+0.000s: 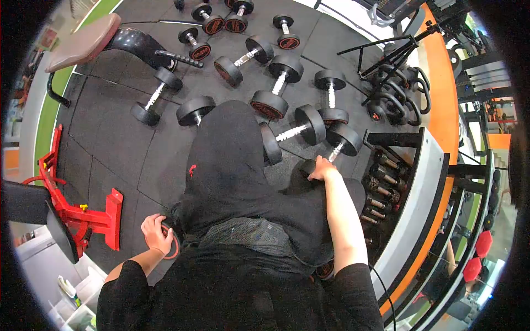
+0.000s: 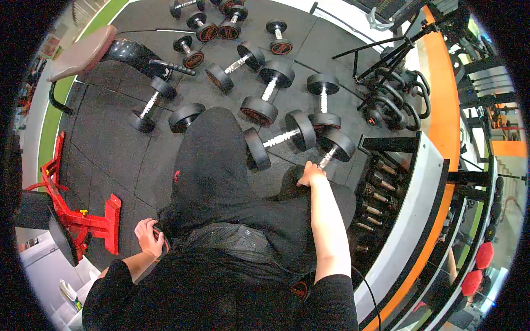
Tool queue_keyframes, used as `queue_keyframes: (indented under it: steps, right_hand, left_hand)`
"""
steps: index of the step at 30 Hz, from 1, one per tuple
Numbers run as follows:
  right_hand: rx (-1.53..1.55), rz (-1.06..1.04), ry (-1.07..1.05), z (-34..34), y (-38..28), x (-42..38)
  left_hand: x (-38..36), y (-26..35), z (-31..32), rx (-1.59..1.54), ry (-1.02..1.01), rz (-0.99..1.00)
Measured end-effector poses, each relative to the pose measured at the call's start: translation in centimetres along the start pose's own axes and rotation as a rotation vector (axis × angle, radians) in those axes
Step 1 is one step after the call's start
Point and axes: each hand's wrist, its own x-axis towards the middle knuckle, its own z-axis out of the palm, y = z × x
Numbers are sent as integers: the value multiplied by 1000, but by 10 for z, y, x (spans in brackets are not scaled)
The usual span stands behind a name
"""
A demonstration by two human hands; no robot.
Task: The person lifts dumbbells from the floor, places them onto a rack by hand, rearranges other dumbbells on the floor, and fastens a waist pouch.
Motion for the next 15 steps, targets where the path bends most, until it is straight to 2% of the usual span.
queue_keyframes:
  steps: [15]
  right_hand:
    - [0, 7, -14, 0, -1, 1]
  left_hand:
    - [0, 1, -2, -4, 5, 8]
